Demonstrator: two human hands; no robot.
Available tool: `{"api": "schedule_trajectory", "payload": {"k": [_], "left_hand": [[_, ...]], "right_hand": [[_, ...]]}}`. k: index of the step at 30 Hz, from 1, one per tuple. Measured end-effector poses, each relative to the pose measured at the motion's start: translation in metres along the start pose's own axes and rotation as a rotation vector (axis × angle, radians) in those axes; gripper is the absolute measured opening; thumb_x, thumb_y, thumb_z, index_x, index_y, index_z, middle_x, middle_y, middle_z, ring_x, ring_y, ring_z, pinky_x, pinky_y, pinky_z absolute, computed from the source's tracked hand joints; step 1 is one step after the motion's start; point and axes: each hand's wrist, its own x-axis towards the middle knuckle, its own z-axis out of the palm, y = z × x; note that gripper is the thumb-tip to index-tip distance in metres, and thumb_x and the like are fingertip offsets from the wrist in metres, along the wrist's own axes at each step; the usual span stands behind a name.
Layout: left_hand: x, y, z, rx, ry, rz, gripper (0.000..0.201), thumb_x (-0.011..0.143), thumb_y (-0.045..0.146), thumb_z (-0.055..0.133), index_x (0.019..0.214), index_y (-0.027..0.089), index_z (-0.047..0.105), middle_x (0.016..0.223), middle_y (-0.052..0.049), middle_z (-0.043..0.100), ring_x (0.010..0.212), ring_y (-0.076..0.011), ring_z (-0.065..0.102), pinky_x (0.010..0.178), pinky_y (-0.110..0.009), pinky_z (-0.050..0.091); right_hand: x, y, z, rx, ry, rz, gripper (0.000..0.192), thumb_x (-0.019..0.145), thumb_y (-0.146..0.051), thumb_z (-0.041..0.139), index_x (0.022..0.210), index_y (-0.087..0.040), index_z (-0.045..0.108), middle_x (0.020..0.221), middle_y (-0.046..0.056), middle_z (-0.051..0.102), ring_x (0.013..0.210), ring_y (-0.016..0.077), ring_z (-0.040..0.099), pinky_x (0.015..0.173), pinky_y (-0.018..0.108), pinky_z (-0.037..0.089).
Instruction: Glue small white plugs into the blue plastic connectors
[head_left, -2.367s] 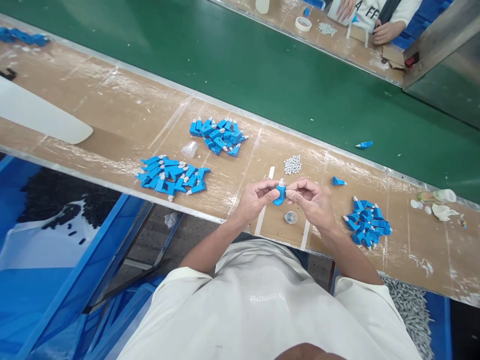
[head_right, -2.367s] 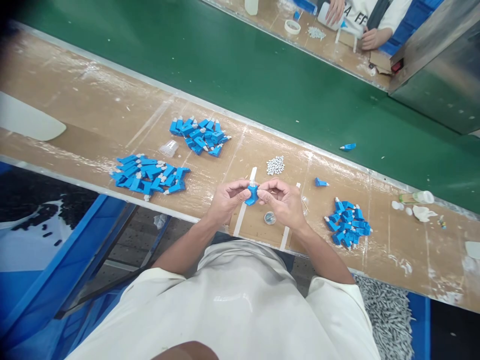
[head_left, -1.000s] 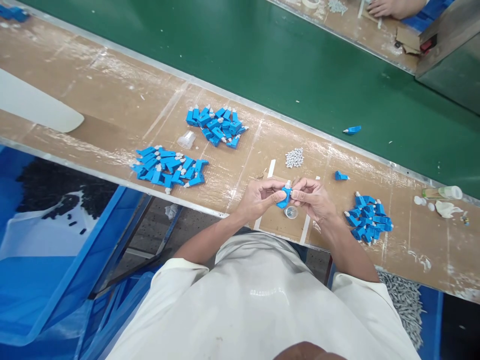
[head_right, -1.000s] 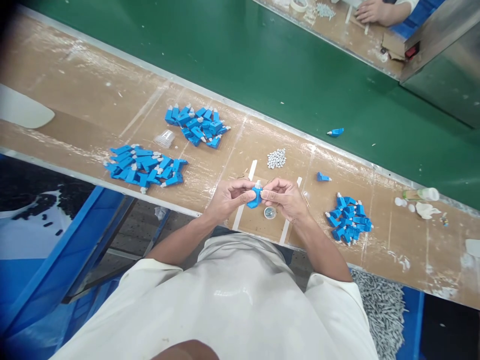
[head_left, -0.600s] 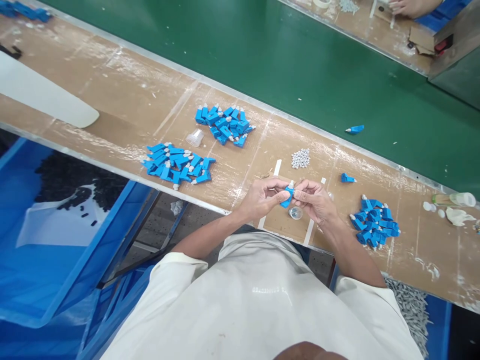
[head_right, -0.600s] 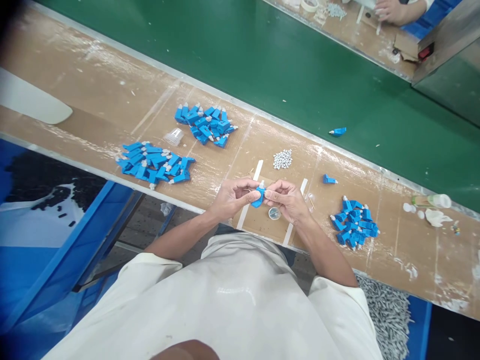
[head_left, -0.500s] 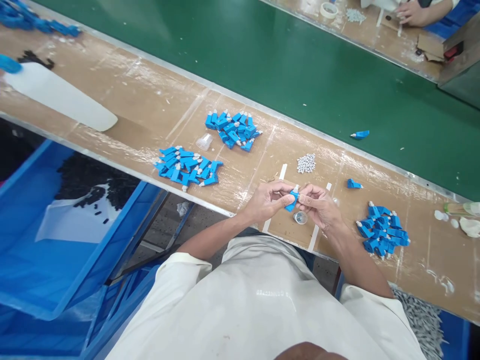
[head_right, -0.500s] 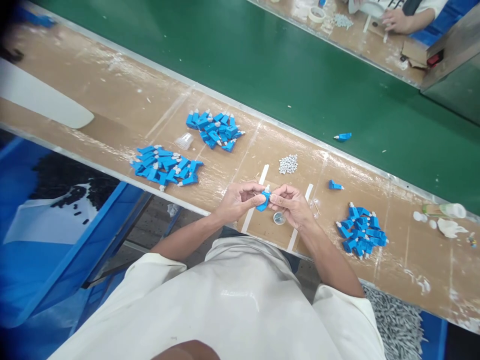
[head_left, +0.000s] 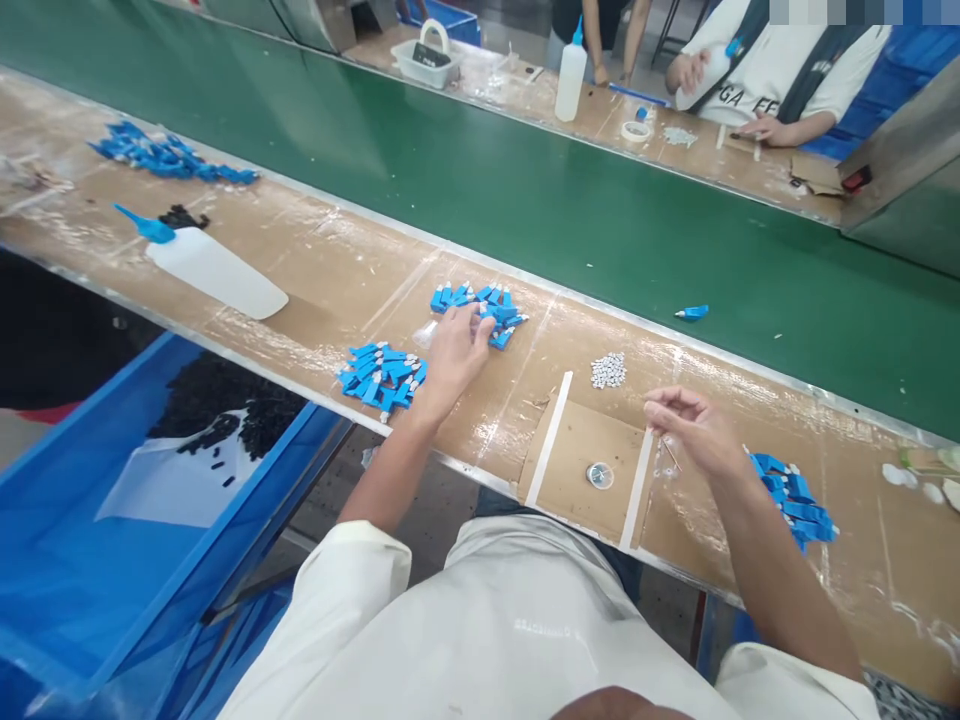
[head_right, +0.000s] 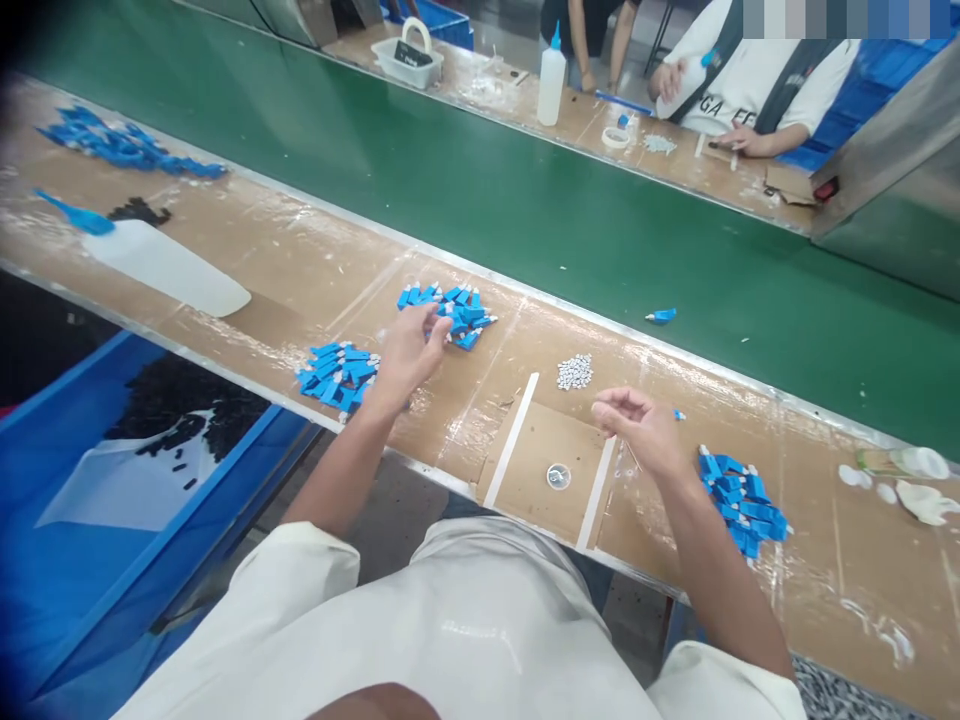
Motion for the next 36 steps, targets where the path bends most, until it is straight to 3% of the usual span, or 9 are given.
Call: {"api": "schedule_trajectory", "payload": {"k": [7, 10, 16, 19, 22, 25, 30, 32, 36], "left_hand": [[-0.097, 0.031, 0.004, -0.163, -0.231, -0.009, 0.033, 0.092, 0.049, 0.061, 0.101, 0.02, 0.074, 0.093, -0.008, 0.075, 0.082, -0.0209, 0.07, 0.072, -0.03, 0.055], [-0.109, 0.034, 0.007, -0.206, -0.27, 0.004, 0.029, 0.092, 0.046, 0.061, 0.098, 0.021, 0.076, 0.094, -0.008, 0.076, 0.083, -0.0211, 0.071, 0.074, -0.031, 0.057], [-0.101, 0.047, 0.006, -0.295, -0.255, -0.018, 0.026, 0.091, 0.042, 0.064, 0.094, 0.02, 0.077, 0.091, -0.008, 0.077, 0.081, -0.02, 0.071, 0.074, -0.031, 0.056], [-0.09, 0.057, 0.016, -0.398, -0.317, -0.07, 0.029, 0.091, 0.044, 0.065, 0.099, 0.018, 0.078, 0.098, -0.01, 0.078, 0.086, -0.0198, 0.071, 0.08, -0.032, 0.057], [-0.079, 0.069, 0.041, -0.663, -0.382, -0.215, 0.049, 0.088, 0.055, 0.069, 0.114, 0.014, 0.075, 0.108, -0.015, 0.077, 0.09, -0.0217, 0.072, 0.08, -0.034, 0.059], [-0.072, 0.083, 0.07, -0.931, -0.418, -0.307, 0.073, 0.079, 0.066, 0.074, 0.128, 0.012, 0.068, 0.118, -0.02, 0.074, 0.099, -0.0264, 0.073, 0.084, -0.038, 0.061], [-0.095, 0.101, 0.085, -0.951, -0.35, -0.327, 0.067, 0.074, 0.075, 0.072, 0.101, 0.013, 0.075, 0.098, -0.012, 0.078, 0.096, -0.0253, 0.073, 0.092, -0.04, 0.059], [-0.105, 0.098, 0.08, -0.957, -0.349, -0.346, 0.062, 0.075, 0.071, 0.074, 0.101, 0.014, 0.075, 0.098, -0.01, 0.078, 0.095, -0.0243, 0.073, 0.089, -0.038, 0.06], [-0.11, 0.072, 0.072, -1.014, -0.355, -0.409, 0.051, 0.08, 0.062, 0.076, 0.106, 0.018, 0.073, 0.097, -0.007, 0.076, 0.091, -0.0192, 0.074, 0.081, -0.031, 0.06]], "right_hand": [[0.136, 0.016, -0.077, -0.785, 0.457, -0.118, 0.028, 0.086, -0.039, 0.073, 0.087, -0.012, 0.07, 0.087, 0.009, 0.07, 0.076, 0.016, 0.064, 0.075, 0.031, 0.052], [0.167, 0.011, -0.083, -0.87, 0.457, -0.246, 0.03, 0.095, -0.04, 0.064, 0.094, -0.011, 0.071, 0.093, 0.009, 0.067, 0.071, 0.0114, 0.06, 0.07, 0.028, 0.049], [0.176, -0.008, -0.072, -0.851, 0.322, -0.486, 0.045, 0.094, -0.045, 0.063, 0.055, -0.022, 0.06, 0.059, 0.002, 0.048, 0.058, 0.0147, 0.05, 0.059, 0.033, 0.04], [0.18, -0.014, -0.059, -0.815, 0.268, -0.583, 0.044, 0.09, -0.044, 0.066, 0.051, -0.027, 0.055, 0.052, 0.002, 0.038, 0.055, 0.0211, 0.049, 0.057, 0.039, 0.037], [0.153, -0.02, -0.027, -0.781, 0.22, -0.707, 0.025, 0.089, -0.045, 0.065, 0.072, -0.026, 0.068, 0.066, 0.009, 0.057, 0.064, 0.026, 0.059, 0.062, 0.042, 0.046], [0.088, -0.027, 0.012, -0.683, 0.196, -0.863, 0.021, 0.089, -0.039, 0.068, 0.101, -0.023, 0.074, 0.088, 0.01, 0.069, 0.072, 0.0251, 0.066, 0.069, 0.042, 0.055], [-0.011, -0.041, 0.056, -0.623, 0.161, -0.82, 0.022, 0.09, -0.032, 0.068, 0.11, -0.027, 0.075, 0.092, 0.01, 0.072, 0.084, 0.0265, 0.069, 0.079, 0.042, 0.058], [-0.023, -0.041, 0.053, -0.616, 0.1, -0.715, 0.027, 0.089, -0.037, 0.071, 0.114, -0.027, 0.075, 0.099, 0.011, 0.073, 0.092, 0.0277, 0.07, 0.084, 0.043, 0.059], [-0.036, -0.02, 0.012, -0.406, 0.09, -0.4, 0.06, 0.078, -0.049, 0.082, 0.131, -0.027, 0.067, 0.117, 0.009, 0.07, 0.088, 0.0217, 0.069, 0.081, 0.038, 0.061]]}}
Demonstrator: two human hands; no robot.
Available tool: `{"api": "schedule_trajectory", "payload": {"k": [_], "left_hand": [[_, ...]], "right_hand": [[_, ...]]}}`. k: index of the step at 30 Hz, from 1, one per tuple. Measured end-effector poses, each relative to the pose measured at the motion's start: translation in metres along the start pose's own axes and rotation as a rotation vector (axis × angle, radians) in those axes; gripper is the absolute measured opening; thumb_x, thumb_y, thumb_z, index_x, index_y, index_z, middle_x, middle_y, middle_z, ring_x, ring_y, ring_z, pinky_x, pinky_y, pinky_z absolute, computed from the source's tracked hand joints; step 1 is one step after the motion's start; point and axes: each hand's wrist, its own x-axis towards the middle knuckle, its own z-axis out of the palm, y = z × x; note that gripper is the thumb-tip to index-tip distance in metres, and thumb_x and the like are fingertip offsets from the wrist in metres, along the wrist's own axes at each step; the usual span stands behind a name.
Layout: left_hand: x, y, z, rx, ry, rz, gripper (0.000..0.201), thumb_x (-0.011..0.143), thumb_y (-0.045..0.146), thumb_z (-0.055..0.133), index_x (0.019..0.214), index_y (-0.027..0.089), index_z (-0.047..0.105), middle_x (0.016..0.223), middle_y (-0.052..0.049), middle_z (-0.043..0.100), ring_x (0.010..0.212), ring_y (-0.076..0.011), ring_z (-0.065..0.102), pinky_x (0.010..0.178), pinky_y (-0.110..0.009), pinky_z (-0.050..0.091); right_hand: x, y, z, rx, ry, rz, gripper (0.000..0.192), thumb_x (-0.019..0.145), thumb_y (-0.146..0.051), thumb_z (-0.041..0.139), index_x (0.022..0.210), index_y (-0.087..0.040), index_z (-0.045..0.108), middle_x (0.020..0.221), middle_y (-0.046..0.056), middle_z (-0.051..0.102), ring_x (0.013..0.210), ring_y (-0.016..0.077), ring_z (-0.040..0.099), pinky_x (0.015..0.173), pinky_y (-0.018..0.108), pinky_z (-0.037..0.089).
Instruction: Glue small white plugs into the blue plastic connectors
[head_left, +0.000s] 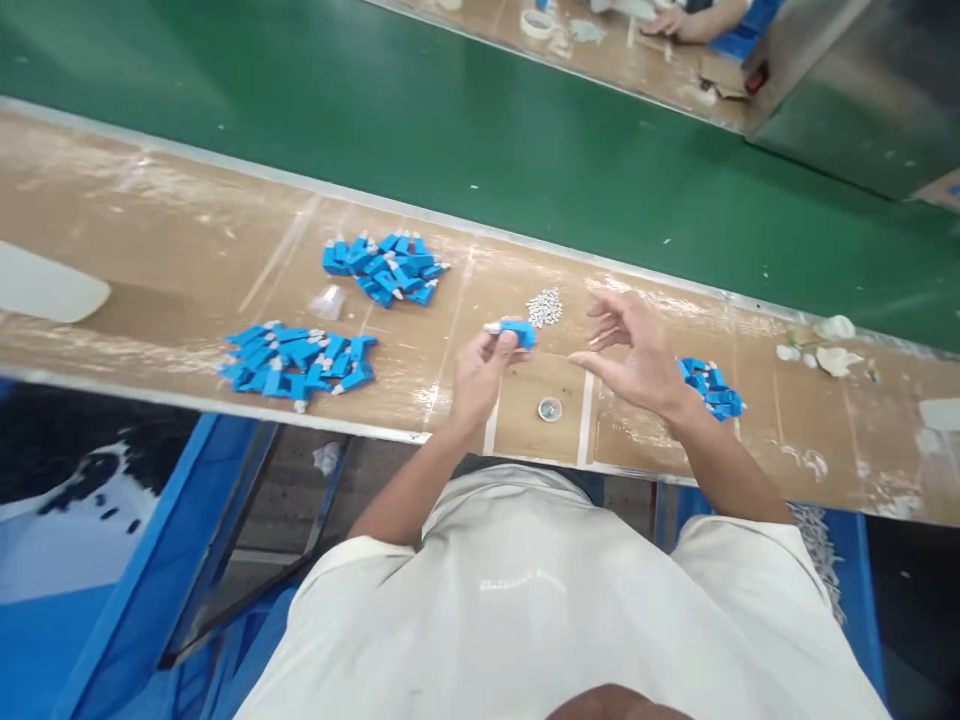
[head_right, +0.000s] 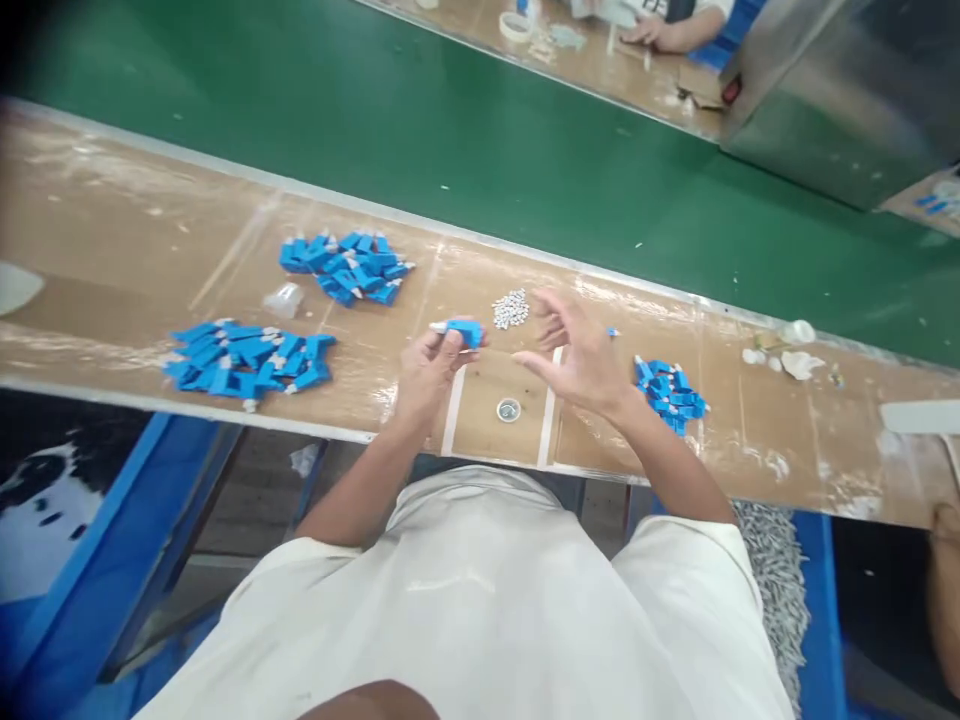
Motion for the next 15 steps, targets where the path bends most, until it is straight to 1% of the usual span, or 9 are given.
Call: {"api": "schedule_trajectory", "payload": {"k": [1, 2, 3, 5, 7, 8, 11, 13, 15], "left_hand": [[-0.001, -0.003, -0.007, -0.004, 0.006, -0.022, 0.05, 0.078, 0.061, 0.078, 0.103, 0.018, 0.072, 0.094, -0.006, 0.075, 0.087, -0.0175, 0.074, 0.078, -0.029, 0.059], [-0.002, -0.007, -0.013, -0.007, 0.005, -0.046, 0.049, 0.077, 0.06, 0.08, 0.1, 0.018, 0.072, 0.091, -0.005, 0.074, 0.084, -0.0161, 0.073, 0.077, -0.028, 0.058], [-0.003, -0.01, -0.018, -0.01, -0.005, -0.071, 0.048, 0.075, 0.06, 0.081, 0.096, 0.018, 0.072, 0.088, -0.004, 0.073, 0.081, -0.015, 0.072, 0.077, -0.027, 0.058], [-0.007, -0.018, -0.025, -0.014, -0.039, -0.11, 0.047, 0.072, 0.059, 0.084, 0.089, 0.017, 0.071, 0.084, -0.003, 0.071, 0.078, -0.0136, 0.069, 0.077, -0.027, 0.057], [-0.01, -0.025, -0.028, -0.018, -0.057, -0.134, 0.046, 0.07, 0.058, 0.085, 0.085, 0.017, 0.07, 0.081, -0.002, 0.07, 0.077, -0.0126, 0.066, 0.077, -0.027, 0.056], [-0.01, -0.029, -0.028, -0.019, -0.056, -0.146, 0.046, 0.069, 0.056, 0.086, 0.084, 0.016, 0.069, 0.08, -0.001, 0.069, 0.076, -0.012, 0.065, 0.076, -0.027, 0.055], [-0.012, -0.035, -0.027, -0.017, -0.031, -0.173, 0.044, 0.068, 0.053, 0.088, 0.081, 0.016, 0.068, 0.078, 0.0, 0.066, 0.073, -0.0106, 0.063, 0.073, -0.025, 0.054], [-0.014, -0.035, -0.027, -0.024, -0.013, -0.185, 0.045, 0.067, 0.053, 0.088, 0.081, 0.016, 0.068, 0.078, 0.0, 0.066, 0.073, -0.0101, 0.062, 0.071, -0.024, 0.053], [-0.014, -0.034, -0.026, -0.043, 0.002, -0.2, 0.046, 0.065, 0.053, 0.09, 0.083, 0.015, 0.069, 0.078, -0.001, 0.067, 0.072, -0.0103, 0.063, 0.07, -0.023, 0.052]], "right_hand": [[-0.008, 0.009, -0.006, 0.039, 0.025, 0.087, 0.059, 0.077, -0.049, 0.083, 0.128, -0.025, 0.068, 0.113, 0.008, 0.071, 0.085, 0.02, 0.069, 0.079, 0.037, 0.06], [-0.017, 0.016, -0.01, 0.078, 0.033, 0.17, 0.054, 0.077, -0.049, 0.082, 0.122, -0.023, 0.071, 0.106, 0.007, 0.072, 0.082, 0.0186, 0.068, 0.076, 0.035, 0.059], [-0.027, 0.023, -0.01, 0.123, 0.013, 0.246, 0.048, 0.077, -0.049, 0.082, 0.114, -0.021, 0.074, 0.097, 0.006, 0.072, 0.079, 0.0175, 0.067, 0.074, 0.033, 0.058], [-0.044, 0.033, -0.001, 0.244, -0.091, 0.367, 0.042, 0.074, -0.05, 0.083, 0.101, -0.018, 0.077, 0.082, 0.003, 0.071, 0.072, 0.0154, 0.064, 0.067, 0.03, 0.055], [-0.058, 0.037, 0.017, 0.373, -0.184, 0.45, 0.043, 0.07, -0.049, 0.085, 0.097, -0.017, 0.077, 0.075, 0.001, 0.069, 0.066, 0.0131, 0.061, 0.063, 0.027, 0.052], [-0.064, 0.037, 0.028, 0.423, -0.196, 0.486, 0.044, 0.068, -0.05, 0.087, 0.095, -0.017, 0.077, 0.073, 0.0, 0.069, 0.064, 0.0123, 0.059, 0.061, 0.026, 0.051], [-0.072, 0.036, 0.058, 0.517, -0.151, 0.576, 0.047, 0.065, -0.054, 0.087, 0.091, -0.016, 0.075, 0.069, -0.001, 0.067, 0.059, 0.0108, 0.056, 0.053, 0.023, 0.046], [-0.073, 0.037, 0.069, 0.536, -0.124, 0.594, 0.049, 0.066, -0.058, 0.085, 0.088, -0.016, 0.075, 0.066, -0.001, 0.066, 0.057, 0.0107, 0.054, 0.05, 0.022, 0.044], [-0.072, 0.039, 0.074, 0.508, -0.1, 0.553, 0.047, 0.069, -0.06, 0.082, 0.084, -0.016, 0.075, 0.068, 0.0, 0.066, 0.058, 0.0112, 0.054, 0.051, 0.024, 0.044]]}}
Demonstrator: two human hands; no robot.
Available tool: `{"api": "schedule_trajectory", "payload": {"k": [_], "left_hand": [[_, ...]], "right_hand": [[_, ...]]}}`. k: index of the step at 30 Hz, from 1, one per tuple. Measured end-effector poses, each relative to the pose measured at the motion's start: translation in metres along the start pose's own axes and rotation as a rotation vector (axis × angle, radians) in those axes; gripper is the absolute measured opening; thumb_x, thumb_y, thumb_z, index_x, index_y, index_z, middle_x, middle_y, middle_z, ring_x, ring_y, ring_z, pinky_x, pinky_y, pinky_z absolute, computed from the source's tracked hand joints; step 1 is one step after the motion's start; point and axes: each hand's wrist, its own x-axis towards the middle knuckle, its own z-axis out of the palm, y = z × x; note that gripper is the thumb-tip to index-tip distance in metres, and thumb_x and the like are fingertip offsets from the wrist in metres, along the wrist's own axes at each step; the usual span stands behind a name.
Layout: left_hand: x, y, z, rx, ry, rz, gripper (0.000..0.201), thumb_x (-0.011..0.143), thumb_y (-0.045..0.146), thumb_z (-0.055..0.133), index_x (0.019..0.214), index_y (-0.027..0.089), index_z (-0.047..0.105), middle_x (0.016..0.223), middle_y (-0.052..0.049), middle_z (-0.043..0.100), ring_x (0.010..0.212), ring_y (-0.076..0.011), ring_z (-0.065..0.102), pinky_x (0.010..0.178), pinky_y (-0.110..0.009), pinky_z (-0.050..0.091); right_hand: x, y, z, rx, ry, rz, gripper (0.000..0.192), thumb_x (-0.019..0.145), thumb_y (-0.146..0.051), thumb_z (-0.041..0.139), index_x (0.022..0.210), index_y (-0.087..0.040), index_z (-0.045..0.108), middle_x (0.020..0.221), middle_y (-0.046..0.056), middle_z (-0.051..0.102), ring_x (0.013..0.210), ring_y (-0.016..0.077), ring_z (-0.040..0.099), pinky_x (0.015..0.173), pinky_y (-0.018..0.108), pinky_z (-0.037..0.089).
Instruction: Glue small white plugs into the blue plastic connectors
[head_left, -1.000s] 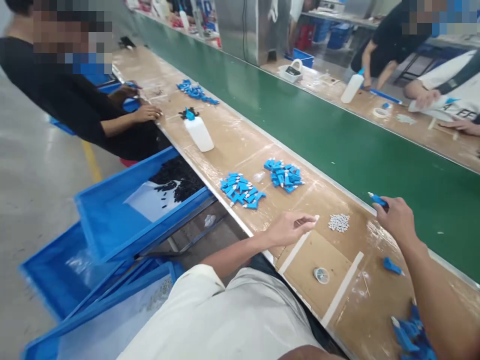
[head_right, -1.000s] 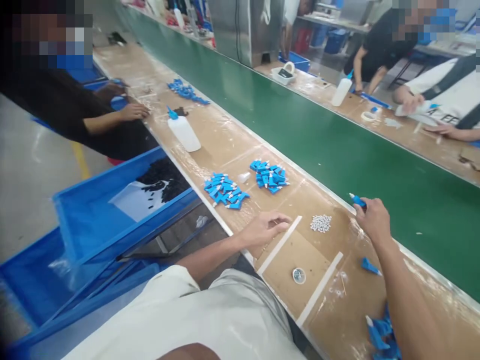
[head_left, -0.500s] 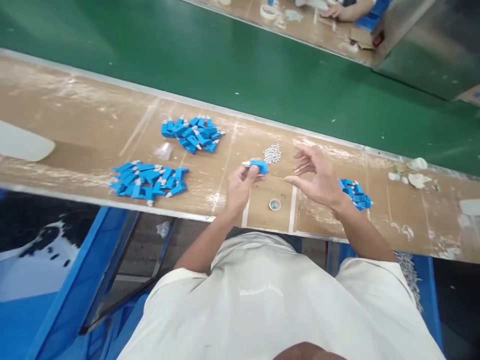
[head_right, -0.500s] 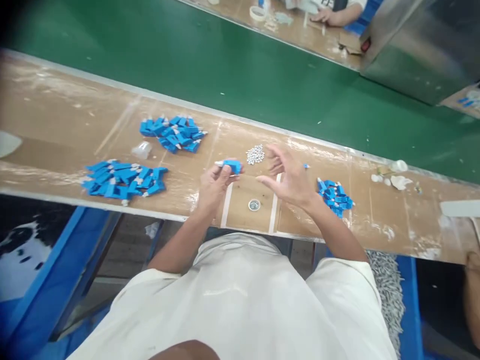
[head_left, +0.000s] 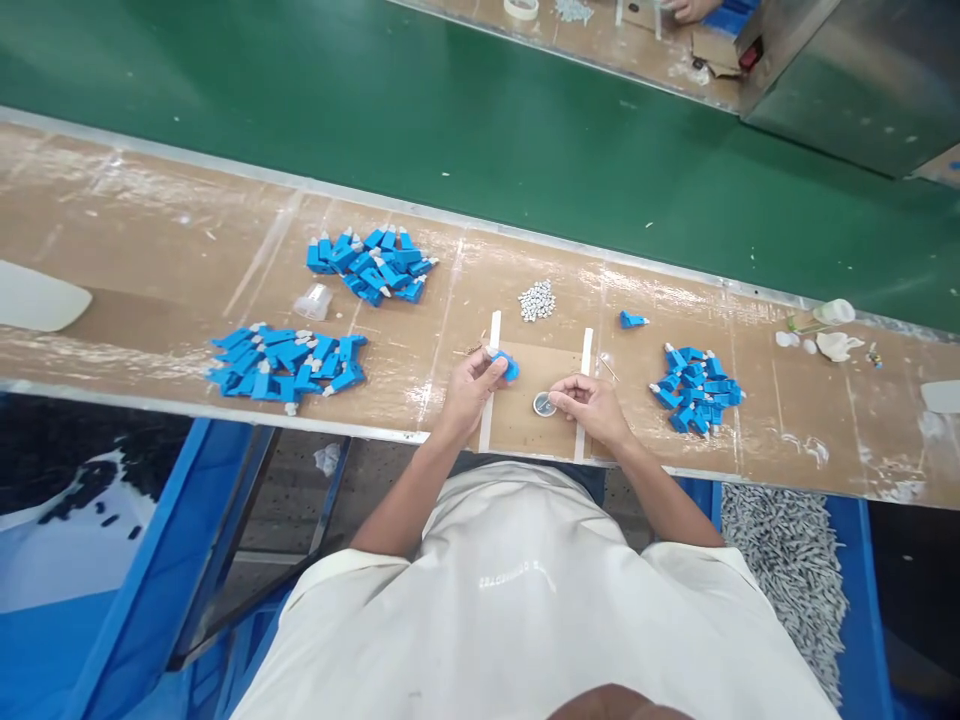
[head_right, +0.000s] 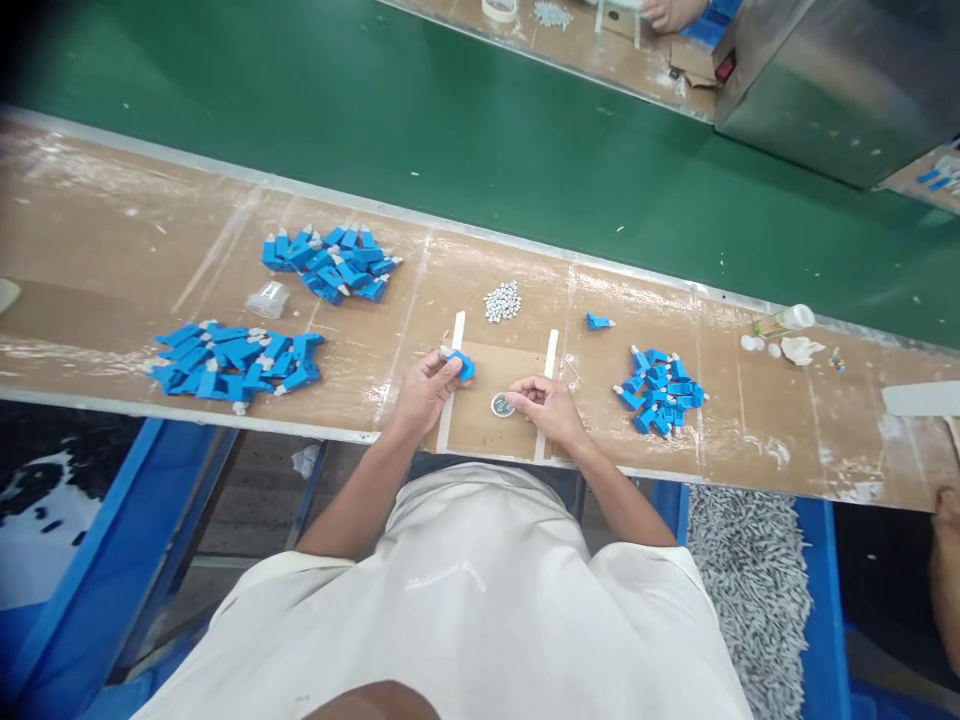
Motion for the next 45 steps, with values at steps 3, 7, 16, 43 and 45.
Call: {"api": "schedule_trajectory", "payload": {"k": [3, 7, 16, 43, 45], "left_hand": [[-0.001, 0.002, 0.001, -0.024, 0.018, -0.013, 0.048, 0.062, 0.052, 0.091, 0.083, 0.015, 0.07, 0.077, -0.001, 0.067, 0.071, -0.0109, 0.062, 0.067, -0.023, 0.051], [-0.001, 0.002, 0.002, -0.014, 0.044, -0.022, 0.048, 0.059, 0.05, 0.093, 0.084, 0.014, 0.074, 0.076, -0.002, 0.068, 0.068, -0.0108, 0.061, 0.064, -0.023, 0.049], [0.002, -0.001, 0.004, -0.007, -0.032, -0.045, 0.061, 0.059, 0.055, 0.092, 0.101, 0.012, 0.08, 0.075, -0.002, 0.066, 0.069, -0.011, 0.058, 0.067, -0.025, 0.047], [-0.022, 0.025, 0.028, -0.233, -0.399, -0.37, 0.046, 0.068, 0.043, 0.092, 0.088, 0.01, 0.067, 0.066, -0.002, 0.066, 0.064, -0.0128, 0.068, 0.061, -0.02, 0.053], [-0.022, 0.026, 0.028, -0.229, -0.4, -0.37, 0.047, 0.067, 0.045, 0.092, 0.087, 0.01, 0.067, 0.067, -0.002, 0.066, 0.063, -0.0126, 0.067, 0.061, -0.021, 0.053]], "right_hand": [[0.0, 0.0, -0.001, -0.117, 0.058, -0.152, 0.041, 0.076, -0.059, 0.079, 0.08, -0.018, 0.076, 0.073, 0.003, 0.065, 0.061, 0.013, 0.055, 0.055, 0.027, 0.045], [-0.007, -0.006, -0.001, -0.356, 0.177, -0.446, 0.026, 0.092, -0.043, 0.069, 0.083, -0.021, 0.078, 0.074, 0.004, 0.062, 0.064, 0.0161, 0.056, 0.061, 0.031, 0.047], [-0.009, -0.008, -0.004, -0.433, 0.093, -0.526, 0.025, 0.096, -0.038, 0.064, 0.08, -0.021, 0.074, 0.07, 0.002, 0.059, 0.058, 0.0147, 0.053, 0.054, 0.029, 0.042], [-0.023, -0.059, 0.002, -0.004, 0.393, -0.603, 0.016, 0.089, -0.039, 0.076, 0.091, -0.023, 0.074, 0.084, 0.004, 0.08, 0.068, 0.0166, 0.074, 0.059, 0.028, 0.062], [-0.023, -0.059, 0.003, -0.059, 0.4, -0.607, 0.018, 0.091, -0.04, 0.074, 0.09, -0.022, 0.074, 0.085, 0.004, 0.08, 0.068, 0.0165, 0.073, 0.06, 0.029, 0.062]]}}
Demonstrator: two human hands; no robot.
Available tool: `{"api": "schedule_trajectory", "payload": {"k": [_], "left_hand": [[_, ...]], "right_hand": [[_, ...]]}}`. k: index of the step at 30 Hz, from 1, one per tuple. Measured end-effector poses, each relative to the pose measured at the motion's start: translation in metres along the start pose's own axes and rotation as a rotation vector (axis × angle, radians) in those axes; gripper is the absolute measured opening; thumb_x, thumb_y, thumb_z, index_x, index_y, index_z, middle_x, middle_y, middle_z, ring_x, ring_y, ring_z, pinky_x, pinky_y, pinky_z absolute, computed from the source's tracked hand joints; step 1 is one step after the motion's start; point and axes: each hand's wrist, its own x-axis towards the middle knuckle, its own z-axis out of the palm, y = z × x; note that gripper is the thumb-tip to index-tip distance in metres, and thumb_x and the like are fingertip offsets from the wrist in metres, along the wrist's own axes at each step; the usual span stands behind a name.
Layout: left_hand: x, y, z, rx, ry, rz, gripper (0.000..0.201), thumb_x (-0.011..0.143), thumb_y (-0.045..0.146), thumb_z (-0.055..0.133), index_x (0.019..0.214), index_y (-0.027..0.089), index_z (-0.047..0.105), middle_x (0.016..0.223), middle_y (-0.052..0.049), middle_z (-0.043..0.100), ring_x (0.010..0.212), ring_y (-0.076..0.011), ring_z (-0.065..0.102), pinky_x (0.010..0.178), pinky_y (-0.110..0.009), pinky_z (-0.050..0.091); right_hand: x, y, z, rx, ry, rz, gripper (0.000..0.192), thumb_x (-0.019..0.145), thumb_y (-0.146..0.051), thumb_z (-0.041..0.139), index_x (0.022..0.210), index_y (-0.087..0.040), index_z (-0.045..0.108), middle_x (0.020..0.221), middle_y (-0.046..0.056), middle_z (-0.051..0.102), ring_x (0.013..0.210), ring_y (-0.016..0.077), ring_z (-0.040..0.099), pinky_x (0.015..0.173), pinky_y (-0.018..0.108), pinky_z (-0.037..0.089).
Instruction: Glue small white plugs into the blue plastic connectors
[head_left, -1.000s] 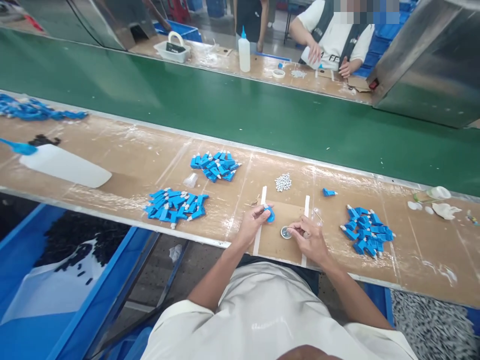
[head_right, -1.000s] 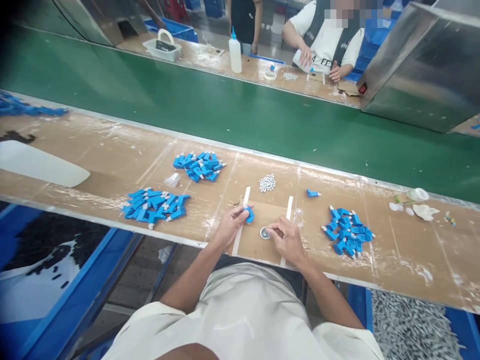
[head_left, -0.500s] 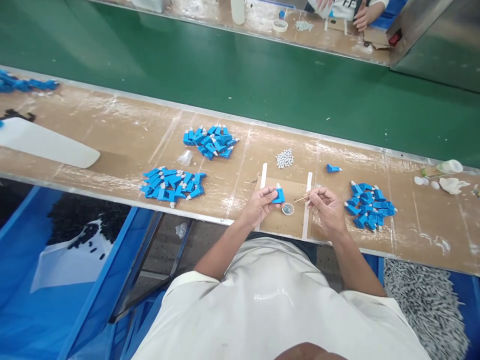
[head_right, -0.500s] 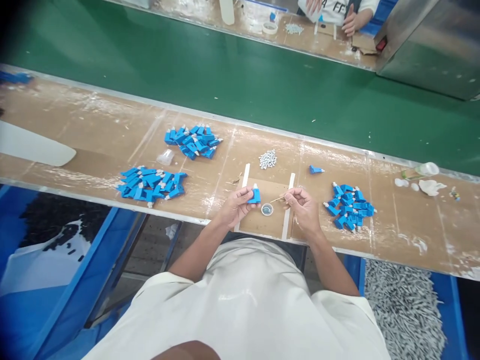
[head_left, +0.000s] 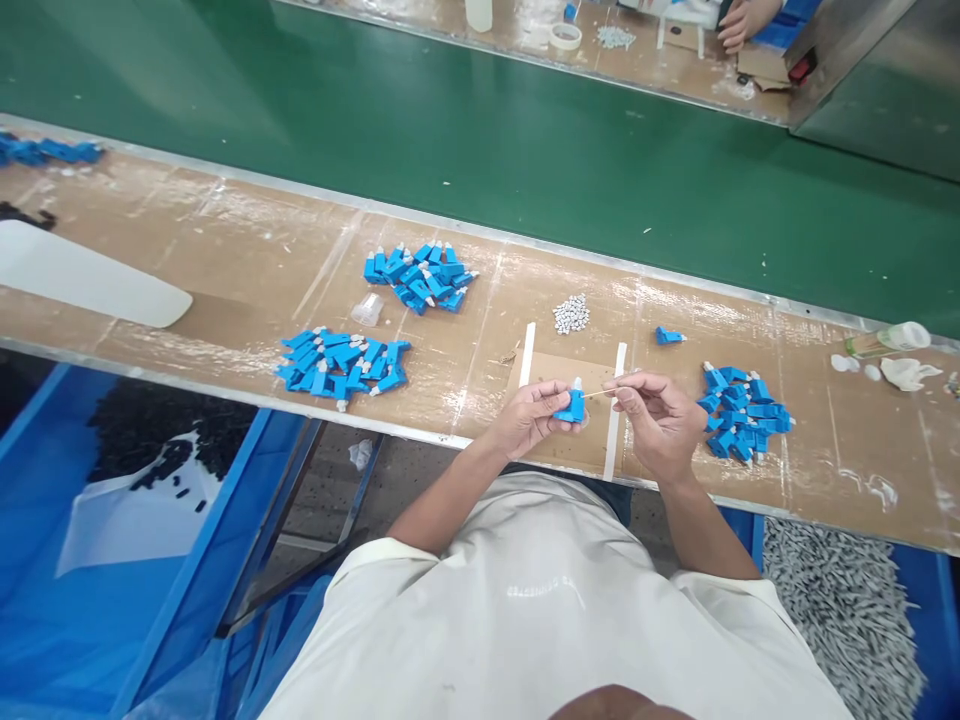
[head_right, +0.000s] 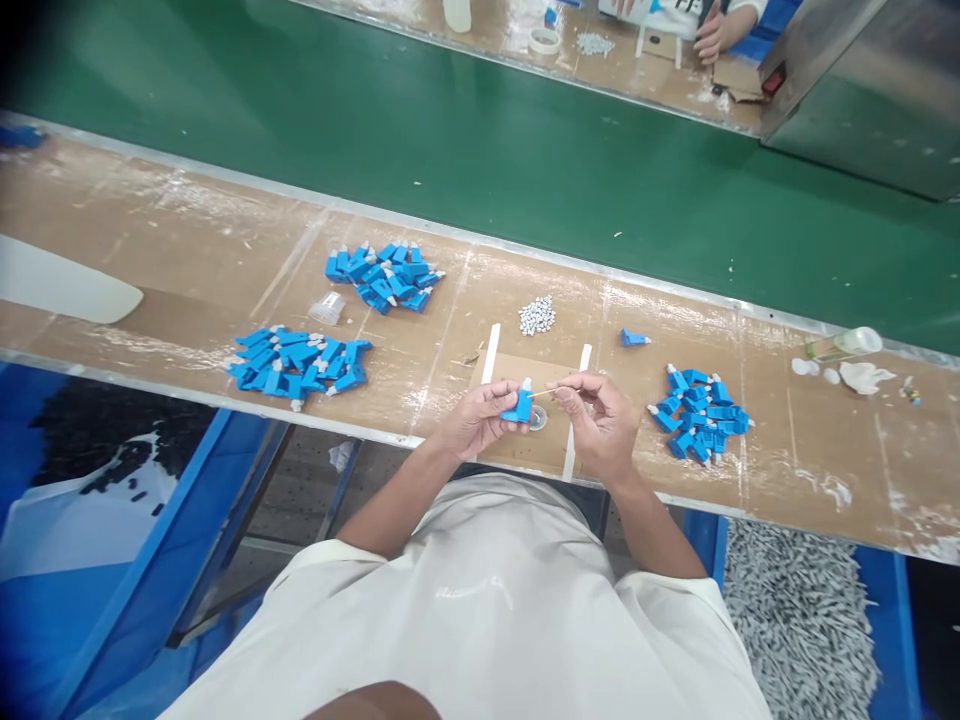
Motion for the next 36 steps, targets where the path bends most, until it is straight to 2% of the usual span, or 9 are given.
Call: {"api": "schedule_trajectory", "payload": {"k": [7, 13, 15, 19, 23, 29, 32, 36], "left_hand": [[0.001, -0.002, -0.001, -0.014, -0.02, -0.001, 0.046, 0.068, 0.044, 0.091, 0.089, 0.01, 0.067, 0.069, -0.003, 0.067, 0.063, -0.0136, 0.068, 0.062, -0.022, 0.054], [0.002, -0.003, -0.003, -0.008, -0.001, -0.021, 0.05, 0.066, 0.045, 0.093, 0.09, 0.01, 0.067, 0.072, -0.003, 0.068, 0.061, -0.0131, 0.068, 0.059, -0.022, 0.052], [0.002, -0.003, -0.003, -0.001, 0.002, -0.016, 0.049, 0.066, 0.045, 0.093, 0.09, 0.01, 0.067, 0.073, -0.004, 0.069, 0.062, -0.0128, 0.068, 0.06, -0.022, 0.052], [0.002, -0.005, -0.004, 0.018, 0.005, 0.0, 0.046, 0.069, 0.043, 0.091, 0.092, 0.011, 0.067, 0.076, -0.005, 0.07, 0.065, -0.0137, 0.067, 0.065, -0.025, 0.052], [0.002, -0.006, -0.005, 0.029, 0.033, -0.002, 0.048, 0.066, 0.043, 0.092, 0.092, 0.012, 0.067, 0.074, -0.004, 0.07, 0.062, -0.0134, 0.066, 0.063, -0.026, 0.05], [0.002, -0.006, -0.006, 0.018, 0.052, -0.01, 0.049, 0.062, 0.043, 0.095, 0.091, 0.012, 0.07, 0.076, -0.004, 0.072, 0.063, -0.0139, 0.067, 0.062, -0.026, 0.051], [0.002, -0.006, -0.006, 0.015, 0.065, -0.01, 0.05, 0.06, 0.042, 0.096, 0.091, 0.011, 0.072, 0.074, -0.004, 0.072, 0.061, -0.0133, 0.067, 0.061, -0.025, 0.052], [-0.001, -0.001, -0.012, -0.011, 0.109, 0.008, 0.045, 0.062, 0.037, 0.095, 0.09, 0.011, 0.071, 0.075, -0.004, 0.072, 0.061, -0.0126, 0.067, 0.063, -0.025, 0.055]], "right_hand": [[0.0, 0.0, 0.0, -0.074, -0.011, 0.04, 0.027, 0.092, -0.049, 0.07, 0.09, -0.022, 0.073, 0.085, 0.006, 0.079, 0.07, 0.0183, 0.073, 0.062, 0.032, 0.063], [-0.002, 0.002, -0.001, -0.126, -0.039, 0.025, 0.023, 0.094, -0.046, 0.068, 0.091, -0.024, 0.073, 0.086, 0.006, 0.079, 0.073, 0.0209, 0.073, 0.066, 0.037, 0.062], [-0.001, 0.001, -0.002, -0.162, -0.072, -0.02, 0.019, 0.095, -0.042, 0.066, 0.091, -0.024, 0.073, 0.085, 0.006, 0.079, 0.072, 0.0201, 0.072, 0.065, 0.036, 0.061], [0.002, -0.003, -0.003, -0.228, -0.102, -0.202, 0.008, 0.096, -0.026, 0.065, 0.091, -0.026, 0.071, 0.081, 0.003, 0.077, 0.067, 0.018, 0.069, 0.062, 0.033, 0.056], [0.003, -0.003, -0.003, -0.288, -0.099, -0.318, 0.009, 0.095, -0.02, 0.064, 0.093, -0.026, 0.07, 0.08, 0.002, 0.076, 0.071, 0.0191, 0.07, 0.067, 0.034, 0.056], [0.0, -0.002, -0.004, -0.376, -0.142, -0.288, 0.011, 0.097, -0.026, 0.061, 0.09, -0.027, 0.069, 0.079, 0.005, 0.076, 0.073, 0.022, 0.07, 0.07, 0.039, 0.056], [-0.002, -0.001, -0.004, -0.345, -0.162, -0.313, 0.009, 0.095, -0.025, 0.063, 0.091, -0.028, 0.07, 0.08, 0.004, 0.076, 0.074, 0.0221, 0.07, 0.072, 0.039, 0.056], [-0.002, 0.001, -0.008, -0.287, -0.106, -0.225, 0.007, 0.096, -0.028, 0.064, 0.094, -0.027, 0.07, 0.083, 0.005, 0.077, 0.076, 0.0219, 0.071, 0.071, 0.039, 0.057]]}}
